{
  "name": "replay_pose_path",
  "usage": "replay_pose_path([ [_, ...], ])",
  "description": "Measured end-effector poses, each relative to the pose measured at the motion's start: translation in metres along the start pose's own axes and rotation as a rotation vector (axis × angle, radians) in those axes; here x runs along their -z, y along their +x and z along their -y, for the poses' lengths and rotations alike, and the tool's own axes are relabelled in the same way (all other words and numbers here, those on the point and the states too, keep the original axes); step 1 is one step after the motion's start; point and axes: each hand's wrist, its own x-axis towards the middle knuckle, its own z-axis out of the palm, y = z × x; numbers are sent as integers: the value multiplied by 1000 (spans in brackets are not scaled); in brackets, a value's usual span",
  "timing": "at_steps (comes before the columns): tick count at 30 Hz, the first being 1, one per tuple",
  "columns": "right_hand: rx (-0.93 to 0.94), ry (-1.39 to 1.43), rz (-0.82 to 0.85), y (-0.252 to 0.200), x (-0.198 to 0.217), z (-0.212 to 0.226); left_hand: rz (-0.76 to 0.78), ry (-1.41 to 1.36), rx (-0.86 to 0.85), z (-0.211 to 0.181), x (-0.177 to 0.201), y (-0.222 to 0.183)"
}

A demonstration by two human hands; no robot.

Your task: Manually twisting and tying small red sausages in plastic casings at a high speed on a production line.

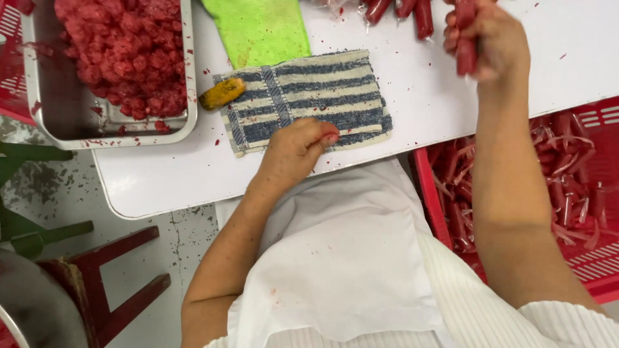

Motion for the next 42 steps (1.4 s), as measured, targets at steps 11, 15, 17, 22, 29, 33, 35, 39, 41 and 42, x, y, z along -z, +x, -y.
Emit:
replay_pose_path([
  [11, 37, 618, 699, -107, -133, -43, -195, -573, 171, -13, -14, 21],
  [15, 322, 504, 541, -112, -172, -45, -168, -702, 142, -8, -18, 19],
  [17, 411, 471, 530, -113, -182, -51, -243, -664, 82, -11, -19, 20],
  [22, 829, 162, 490, -105, -142, -27, -83, 14, 232, -24, 12, 14],
  [29, 1155, -1619, 508, -165, -159, 45, -24, -27, 97, -51, 64, 3],
  [33, 1576, -1681, 491, -145, -174, 34, -55, -173, 64, -61, 81, 1],
  [35, 1631, -1669, 491, -136, -177, 27, -65, -182, 92, -54, 82, -4],
  [39, 1511, -1528, 650, -110, -177, 7, -60, -198, 101, -43, 87, -10],
  [41, 1512, -1480, 681, -96, -175, -3, -48, -201, 106, -40, 89, -14],
  [42, 1560, -1487, 684, -90, -175, -6, -37, -234, 123, -38, 90, -16],
])
